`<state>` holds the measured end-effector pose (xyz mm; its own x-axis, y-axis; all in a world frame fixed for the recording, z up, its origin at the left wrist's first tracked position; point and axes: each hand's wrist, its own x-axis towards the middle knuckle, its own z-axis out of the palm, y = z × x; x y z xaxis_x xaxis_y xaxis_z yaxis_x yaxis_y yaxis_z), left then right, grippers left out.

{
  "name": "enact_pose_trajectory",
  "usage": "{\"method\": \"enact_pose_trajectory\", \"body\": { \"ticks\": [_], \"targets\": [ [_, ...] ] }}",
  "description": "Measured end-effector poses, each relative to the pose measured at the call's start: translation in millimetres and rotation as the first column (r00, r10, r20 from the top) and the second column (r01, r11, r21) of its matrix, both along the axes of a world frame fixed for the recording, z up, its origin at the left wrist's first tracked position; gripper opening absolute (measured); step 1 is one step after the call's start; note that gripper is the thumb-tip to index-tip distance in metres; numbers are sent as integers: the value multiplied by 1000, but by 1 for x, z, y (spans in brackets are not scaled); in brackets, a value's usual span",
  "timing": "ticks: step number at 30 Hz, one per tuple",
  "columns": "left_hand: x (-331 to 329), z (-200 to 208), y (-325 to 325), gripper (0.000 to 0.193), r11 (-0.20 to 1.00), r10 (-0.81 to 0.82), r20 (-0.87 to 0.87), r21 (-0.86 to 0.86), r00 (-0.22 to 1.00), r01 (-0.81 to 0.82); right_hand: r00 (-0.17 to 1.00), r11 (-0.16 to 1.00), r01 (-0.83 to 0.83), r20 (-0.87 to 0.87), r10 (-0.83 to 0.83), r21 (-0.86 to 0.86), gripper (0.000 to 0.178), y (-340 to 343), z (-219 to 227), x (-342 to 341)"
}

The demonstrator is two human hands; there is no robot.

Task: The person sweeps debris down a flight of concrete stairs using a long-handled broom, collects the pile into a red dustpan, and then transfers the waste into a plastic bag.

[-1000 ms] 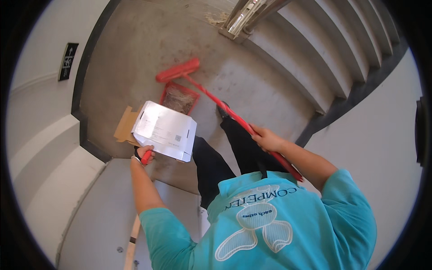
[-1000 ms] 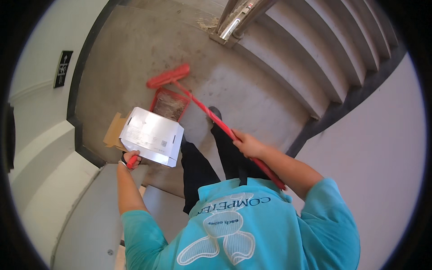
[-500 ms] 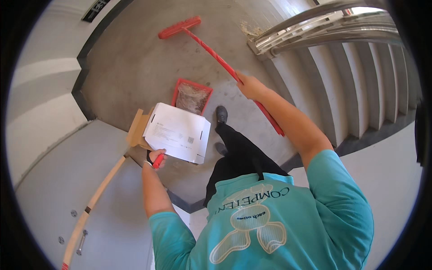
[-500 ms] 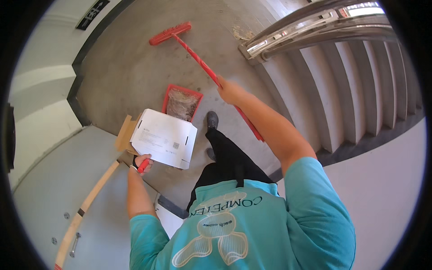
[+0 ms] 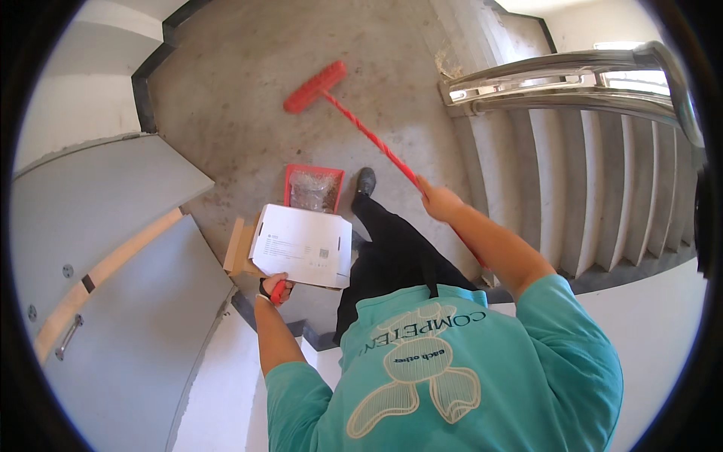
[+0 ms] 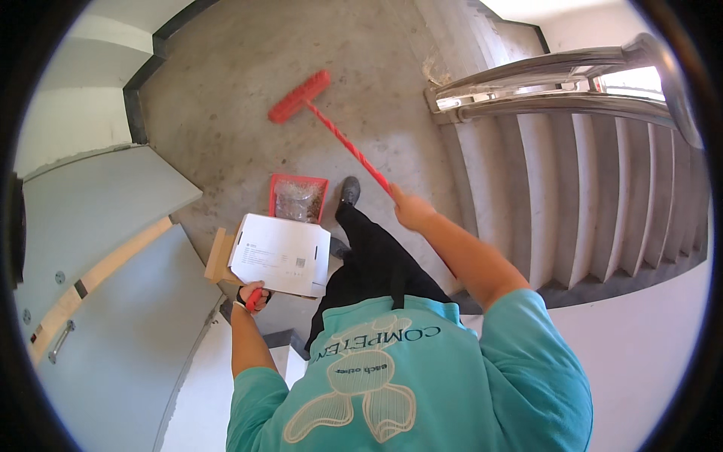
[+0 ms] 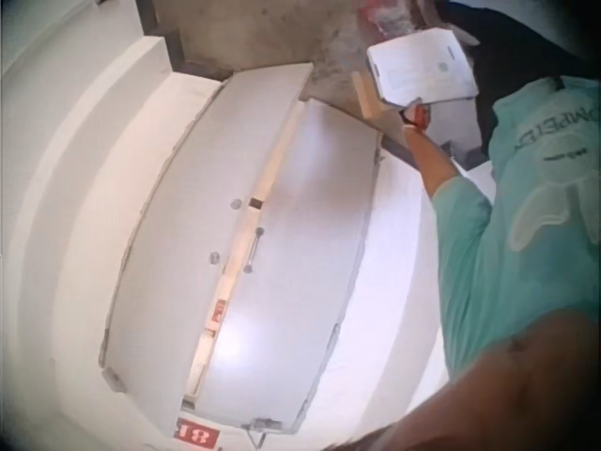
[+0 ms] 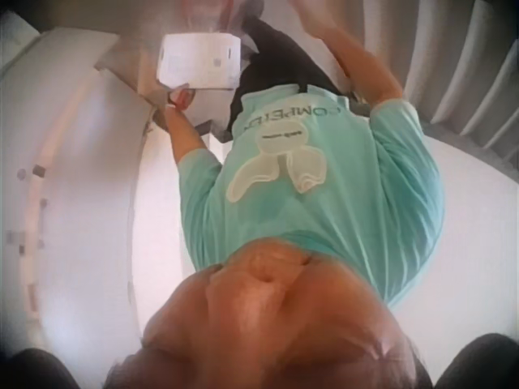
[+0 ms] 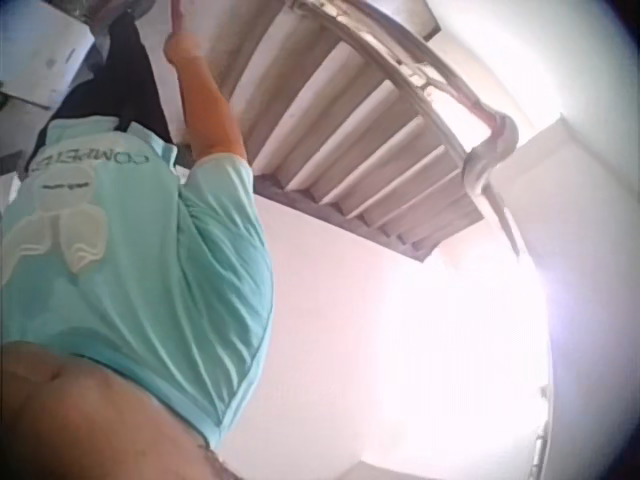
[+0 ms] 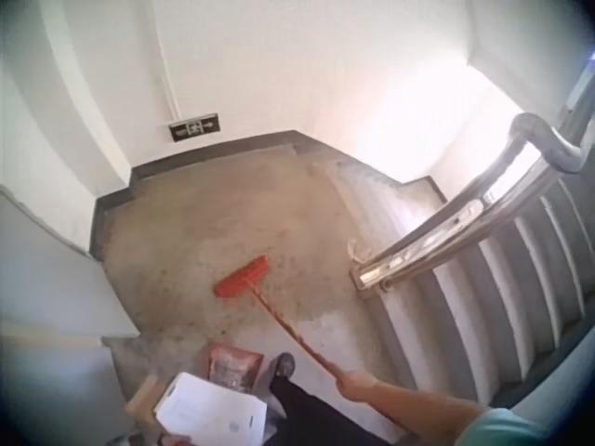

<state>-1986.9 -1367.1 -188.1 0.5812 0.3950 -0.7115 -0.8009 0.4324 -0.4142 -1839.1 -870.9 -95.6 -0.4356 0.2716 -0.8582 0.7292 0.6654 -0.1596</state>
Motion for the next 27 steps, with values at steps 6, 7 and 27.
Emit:
{"method": "enact_pose_trajectory", "body": {
  "ticks": [6, 7, 27],
  "targets": [
    [7, -38, -69, 29, 989, 146, -96, -17, 985, -148, 982, 939, 186, 55, -178, -291, 48, -66, 61, 1],
    [13, -39, -71, 25, 986, 141, -136, -69, 981, -151, 947, 903, 321, 112, -302, -287, 49, -74, 63, 11],
    [7, -93, -85, 24, 952, 281, -38, -113, 959, -284, 981, 929, 194, 37, -192, -315, 47, -126, -25, -101]
  ]
}}
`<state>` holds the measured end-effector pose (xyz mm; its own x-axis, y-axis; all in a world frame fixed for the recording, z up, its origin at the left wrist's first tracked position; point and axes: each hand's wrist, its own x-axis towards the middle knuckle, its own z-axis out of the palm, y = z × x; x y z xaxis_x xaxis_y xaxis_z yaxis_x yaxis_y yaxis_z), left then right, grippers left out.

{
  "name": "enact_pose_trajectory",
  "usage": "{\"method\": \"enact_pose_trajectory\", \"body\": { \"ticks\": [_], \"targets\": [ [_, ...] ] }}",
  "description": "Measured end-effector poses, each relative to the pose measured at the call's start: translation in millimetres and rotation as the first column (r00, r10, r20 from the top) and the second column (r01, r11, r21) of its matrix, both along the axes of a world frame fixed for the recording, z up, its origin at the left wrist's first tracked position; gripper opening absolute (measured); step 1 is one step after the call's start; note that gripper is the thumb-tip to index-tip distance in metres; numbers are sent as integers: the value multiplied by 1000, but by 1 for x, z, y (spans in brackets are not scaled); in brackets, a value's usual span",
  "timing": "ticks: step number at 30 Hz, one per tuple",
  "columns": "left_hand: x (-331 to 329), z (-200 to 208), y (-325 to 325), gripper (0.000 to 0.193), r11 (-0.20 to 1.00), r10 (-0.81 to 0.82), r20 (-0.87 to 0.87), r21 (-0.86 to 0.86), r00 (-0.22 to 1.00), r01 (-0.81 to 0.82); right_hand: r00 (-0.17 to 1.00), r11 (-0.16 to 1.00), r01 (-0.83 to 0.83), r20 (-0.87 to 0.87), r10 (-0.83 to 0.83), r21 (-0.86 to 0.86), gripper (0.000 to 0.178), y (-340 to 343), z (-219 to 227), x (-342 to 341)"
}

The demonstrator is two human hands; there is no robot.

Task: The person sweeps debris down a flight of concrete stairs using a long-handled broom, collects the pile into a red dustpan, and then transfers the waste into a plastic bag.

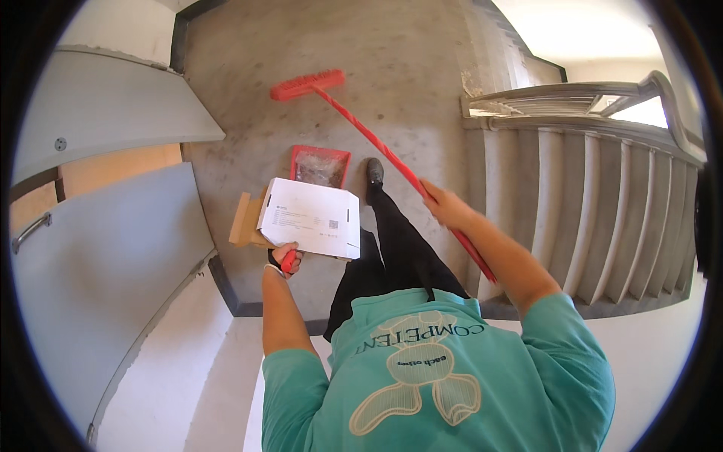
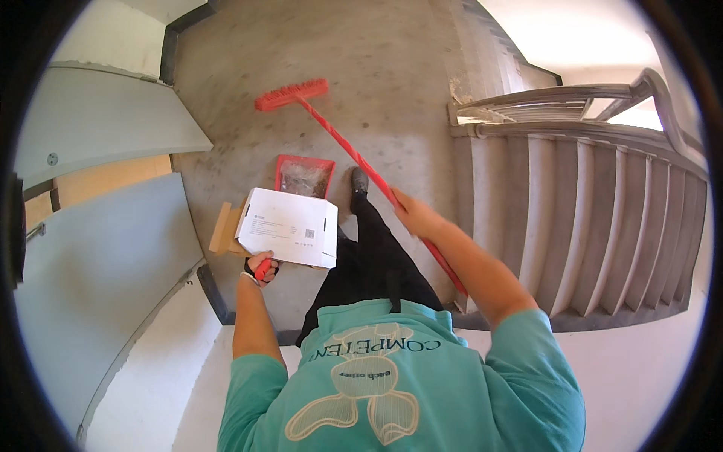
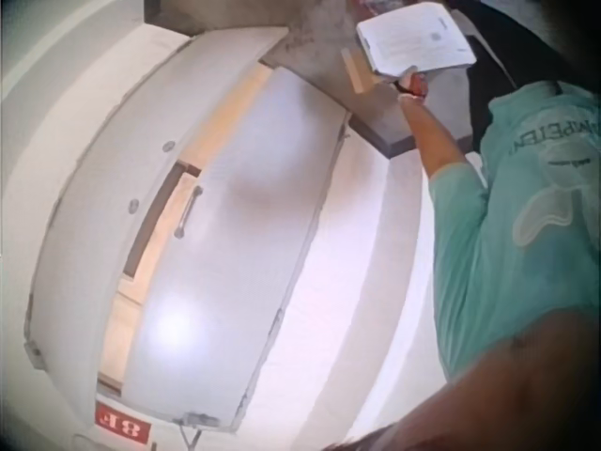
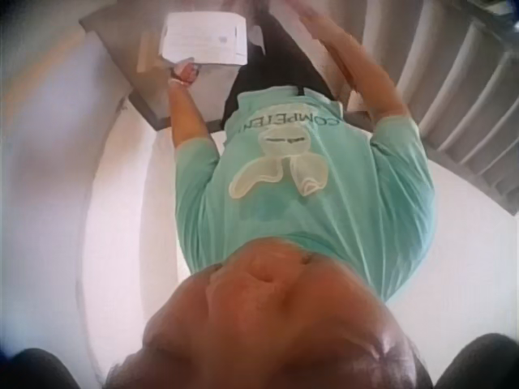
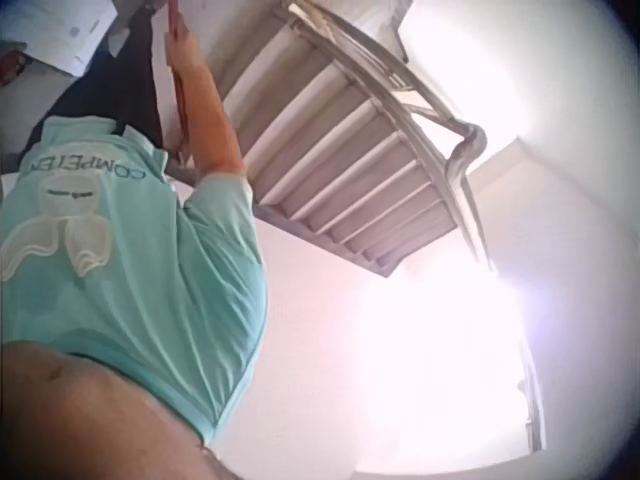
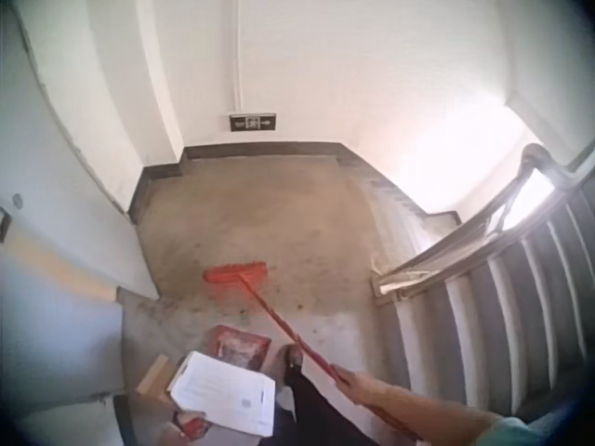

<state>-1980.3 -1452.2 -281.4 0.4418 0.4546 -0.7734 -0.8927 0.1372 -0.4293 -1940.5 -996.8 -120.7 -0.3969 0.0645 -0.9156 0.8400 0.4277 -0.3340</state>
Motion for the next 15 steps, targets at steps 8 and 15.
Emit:
{"method": "enact_pose_trajectory", "body": {
  "ticks": [8, 15],
  "targets": [
    [17, 27, 41, 31, 997, -54, -113, -59, 992, 47, 996, 993, -83, 24, 82, 84, 47, 12, -36, 59],
    [73, 15, -70, 18, 998, -17, -8, -53, 1000, 17, 940, 974, 166, 323, -108, -156, 51, -52, 120, 155]
  ]
}}
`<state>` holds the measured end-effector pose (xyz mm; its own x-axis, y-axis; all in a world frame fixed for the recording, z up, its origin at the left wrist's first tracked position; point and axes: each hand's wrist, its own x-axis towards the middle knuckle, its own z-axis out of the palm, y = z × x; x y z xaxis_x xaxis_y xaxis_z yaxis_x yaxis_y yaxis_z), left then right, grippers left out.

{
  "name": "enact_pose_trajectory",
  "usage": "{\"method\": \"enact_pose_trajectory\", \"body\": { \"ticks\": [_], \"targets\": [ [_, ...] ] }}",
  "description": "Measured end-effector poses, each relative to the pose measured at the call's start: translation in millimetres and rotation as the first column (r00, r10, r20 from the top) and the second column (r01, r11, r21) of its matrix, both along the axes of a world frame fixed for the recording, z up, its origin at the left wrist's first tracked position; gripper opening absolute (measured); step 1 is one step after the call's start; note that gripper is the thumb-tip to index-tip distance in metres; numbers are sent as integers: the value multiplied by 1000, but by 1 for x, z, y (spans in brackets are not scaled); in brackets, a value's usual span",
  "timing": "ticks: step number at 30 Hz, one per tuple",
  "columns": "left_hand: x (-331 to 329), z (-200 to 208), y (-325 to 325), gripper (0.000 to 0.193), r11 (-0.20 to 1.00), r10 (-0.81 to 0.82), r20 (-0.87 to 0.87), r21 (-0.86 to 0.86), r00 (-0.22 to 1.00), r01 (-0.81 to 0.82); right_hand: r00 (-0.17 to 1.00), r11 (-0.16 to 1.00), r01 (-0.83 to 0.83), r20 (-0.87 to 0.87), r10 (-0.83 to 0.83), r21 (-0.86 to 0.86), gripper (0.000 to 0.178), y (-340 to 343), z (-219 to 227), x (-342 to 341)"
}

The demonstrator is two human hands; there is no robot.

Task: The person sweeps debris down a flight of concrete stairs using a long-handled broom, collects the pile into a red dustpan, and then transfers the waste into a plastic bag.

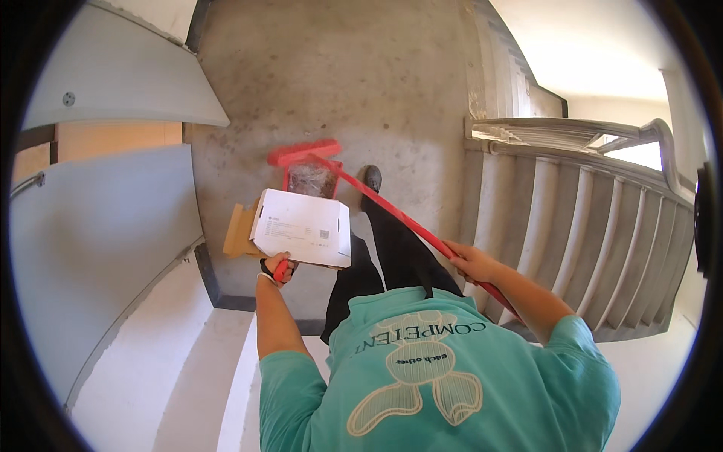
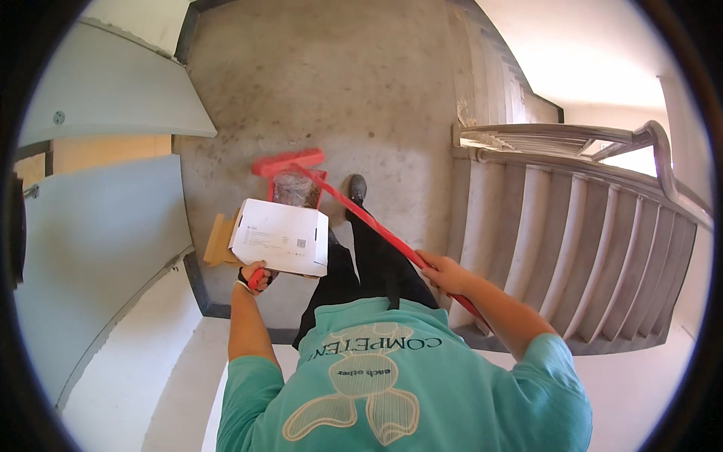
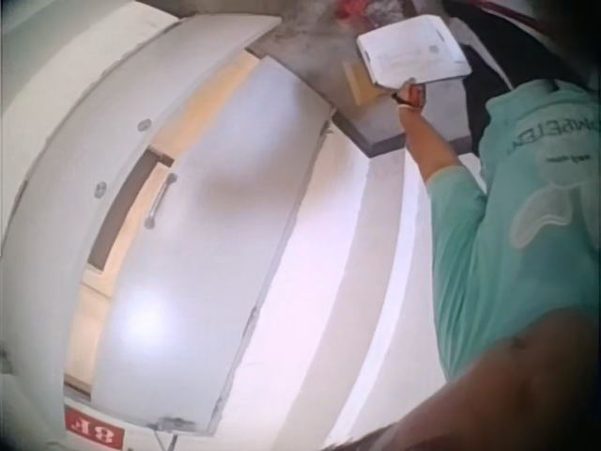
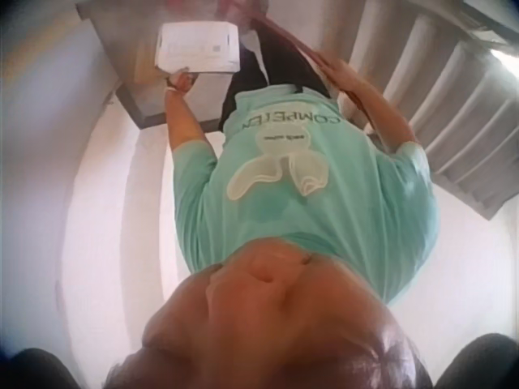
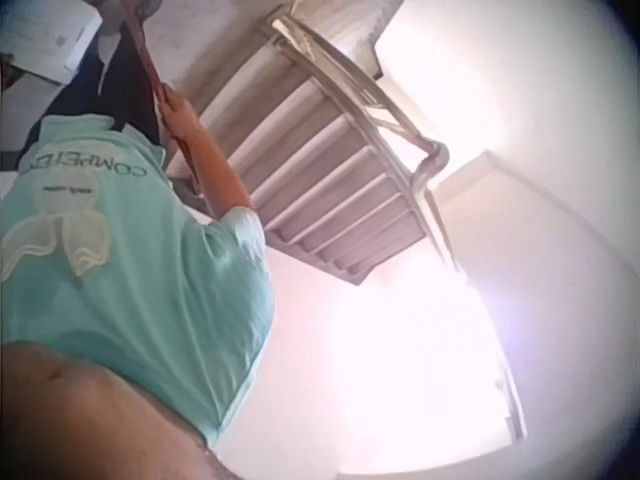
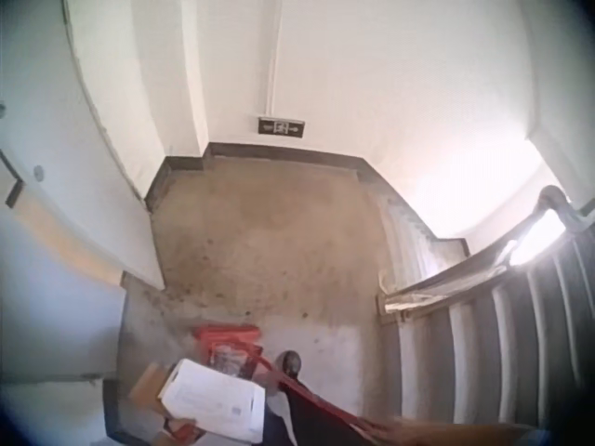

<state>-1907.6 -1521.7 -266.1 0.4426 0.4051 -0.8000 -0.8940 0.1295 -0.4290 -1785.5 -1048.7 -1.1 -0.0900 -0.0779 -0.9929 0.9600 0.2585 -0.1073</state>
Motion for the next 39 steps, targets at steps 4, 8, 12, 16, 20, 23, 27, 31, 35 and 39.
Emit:
{"method": "enact_pose_trajectory", "body": {
  "ticks": [4, 8, 12, 16, 20, 23, 27, 31, 35, 39],
  "targets": [
    [4, -25, -6, 18, 999, -22, 17, 42, 1000, 21, 997, 989, 76, -41, -71, 126, 53, -6, -8, 5],
    [-18, -36, 0, 20, 991, -114, 11, 72, 993, 113, 996, 968, 62, -77, -44, 245, 52, -12, -49, -4],
    [-26, -48, 16, 20, 979, -202, -39, -31, 979, 201, 938, 938, 341, 42, -344, 63, 52, -17, -67, -5],
    [-21, -51, 5, 20, 961, -273, 17, -36, 962, 274, 823, 835, 551, 174, -541, -10, 52, -21, -39, 11],
    [-12, -66, -5, 19, 941, -337, 30, -28, 941, 338, 921, 905, 378, 22, -389, 198, 52, -26, -49, 30],
    [-24, -80, 9, 22, 932, -363, -73, -49, 929, 360, 935, 915, 342, 16, -353, 213, 52, -23, -68, 3],
    [-52, -92, 20, 28, 917, -399, -77, -56, 914, 396, 783, 808, 580, 203, -589, 106, 52, -13, -79, -32],
    [-58, -85, 17, 28, 925, -378, -70, -80, 923, 373, 804, 808, 584, 195, -561, -82, 52, 7, -63, -72],
    [-37, -68, 8, 16, 989, -145, 59, -28, 988, 147, 964, 977, 214, -158, -211, 0, 51, 13, -104, -93],
    [-13, -52, 1, 17, 996, -87, 51, -17, 995, 88, 944, 993, 19, -328, 22, 121, 45, -3, -164, -114]
  ]
}}
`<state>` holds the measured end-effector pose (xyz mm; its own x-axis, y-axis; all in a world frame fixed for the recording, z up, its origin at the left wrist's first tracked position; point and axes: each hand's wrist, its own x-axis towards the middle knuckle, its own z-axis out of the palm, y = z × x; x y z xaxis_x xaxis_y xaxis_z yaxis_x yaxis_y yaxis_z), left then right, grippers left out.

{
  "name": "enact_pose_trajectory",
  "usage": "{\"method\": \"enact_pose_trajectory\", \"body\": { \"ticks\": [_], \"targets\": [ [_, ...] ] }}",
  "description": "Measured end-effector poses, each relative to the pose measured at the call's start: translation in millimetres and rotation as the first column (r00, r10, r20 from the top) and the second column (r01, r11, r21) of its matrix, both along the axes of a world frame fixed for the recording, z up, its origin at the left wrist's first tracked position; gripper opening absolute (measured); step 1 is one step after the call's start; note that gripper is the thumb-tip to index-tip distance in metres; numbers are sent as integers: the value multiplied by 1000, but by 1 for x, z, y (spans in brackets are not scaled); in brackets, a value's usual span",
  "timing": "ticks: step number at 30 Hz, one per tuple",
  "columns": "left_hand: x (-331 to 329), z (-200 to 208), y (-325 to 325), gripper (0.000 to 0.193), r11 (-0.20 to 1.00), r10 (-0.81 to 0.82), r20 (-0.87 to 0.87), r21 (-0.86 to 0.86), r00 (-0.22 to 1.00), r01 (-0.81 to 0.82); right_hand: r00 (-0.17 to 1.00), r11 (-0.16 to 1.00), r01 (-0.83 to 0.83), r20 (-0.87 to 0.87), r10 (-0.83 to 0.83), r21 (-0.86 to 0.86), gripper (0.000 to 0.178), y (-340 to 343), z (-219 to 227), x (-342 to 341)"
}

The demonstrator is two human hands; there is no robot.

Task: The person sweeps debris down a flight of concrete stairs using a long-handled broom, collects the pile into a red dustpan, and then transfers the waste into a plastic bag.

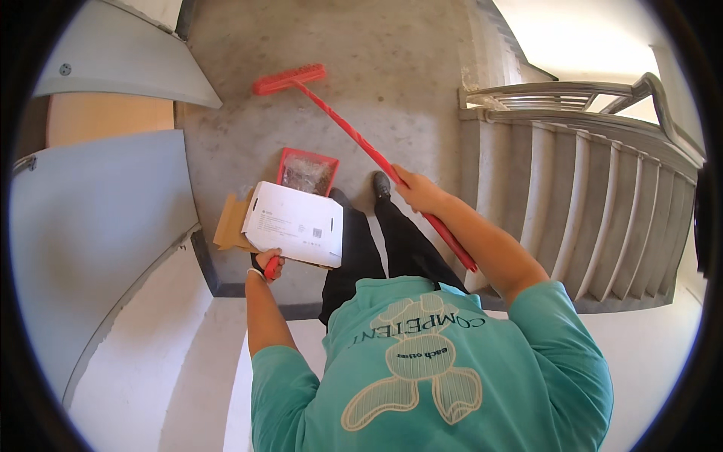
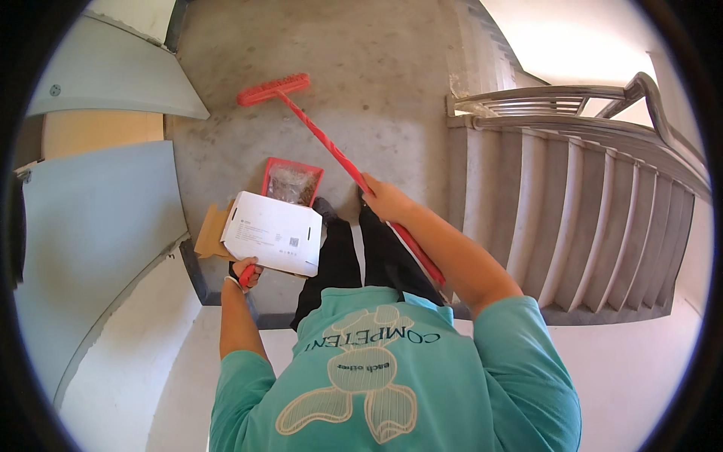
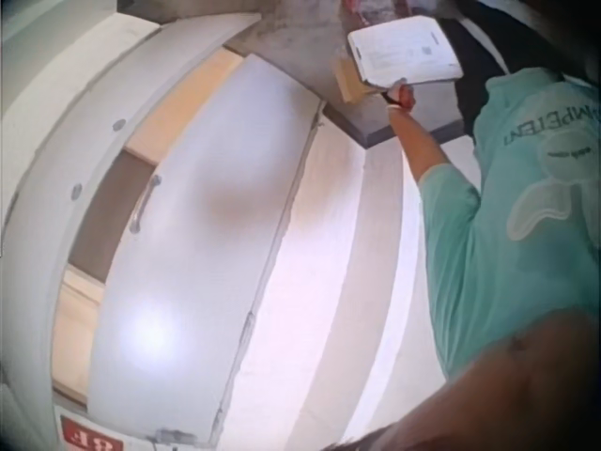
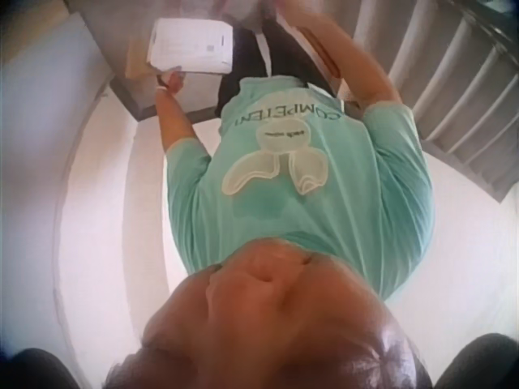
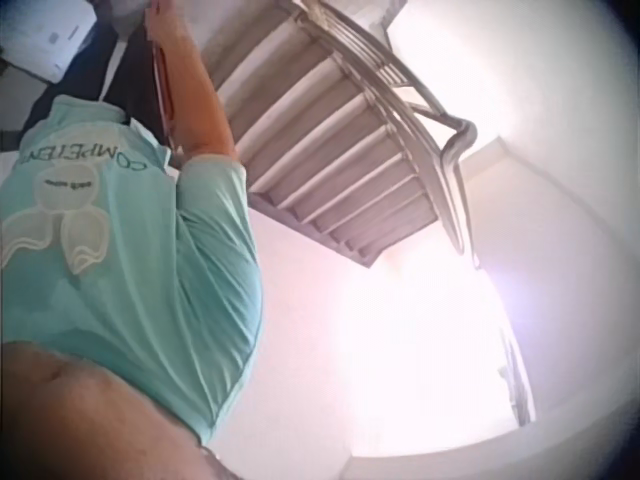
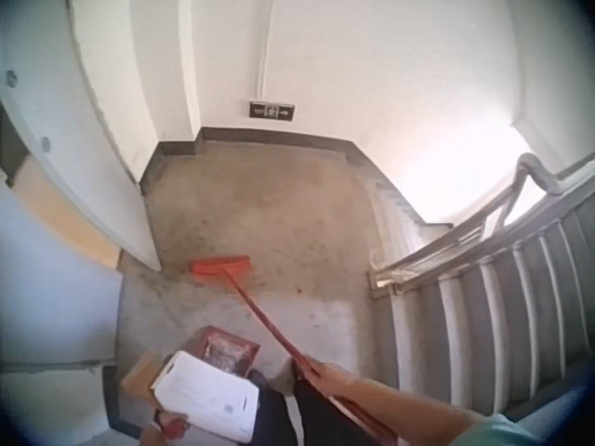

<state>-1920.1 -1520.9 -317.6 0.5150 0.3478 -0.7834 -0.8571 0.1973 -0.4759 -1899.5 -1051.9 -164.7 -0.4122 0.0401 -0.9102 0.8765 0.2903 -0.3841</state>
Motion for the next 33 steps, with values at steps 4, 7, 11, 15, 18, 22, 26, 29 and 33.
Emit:
{"method": "enact_pose_trajectory", "body": {
  "ticks": [4, 7, 11, 15, 18, 22, 26, 29, 33],
  "targets": [
    [8, 14, -9, 18, 999, -20, -34, -32, 999, 19, 982, 987, -155, 116, 150, 33, 44, -27, -12, 37],
    [18, 10, -30, 19, 999, 11, -46, -46, 999, -13, 958, 976, 63, 286, 0, -210, 50, -38, 33, 78],
    [19, 13, -47, 19, 996, -25, -105, -89, 994, 16, 906, 947, 215, 411, -102, -239, 54, -47, 123, 93],
    [20, 17, -44, 18, 986, 151, -44, 75, 988, -147, 880, 905, 387, 362, -307, -174, 52, -38, 143, 119],
    [16, 32, -24, 16, 993, 117, -178, 50, 977, -110, 818, 870, 493, 351, -456, -20, 51, -27, 153, 120],
    [18, 63, 12, 18, 997, 79, -321, 0, 944, -83, 857, 878, 454, 196, -477, 152, 42, 1, 149, 140],
    [16, 111, 58, 20, 997, 72, -470, 4, 880, -80, 863, 853, 447, 121, -490, 269, 26, 42, 166, 162],
    [4, 140, 80, 17, 988, 154, -499, 57, 853, -145, 819, 802, 523, 88, -566, 289, 25, 62, 187, 173],
    [10, 195, 95, 12, 937, 347, -487, 218, 802, -274, 824, 776, 523, 25, -566, 353, 37, 59, 232, 215]
  ]
}}
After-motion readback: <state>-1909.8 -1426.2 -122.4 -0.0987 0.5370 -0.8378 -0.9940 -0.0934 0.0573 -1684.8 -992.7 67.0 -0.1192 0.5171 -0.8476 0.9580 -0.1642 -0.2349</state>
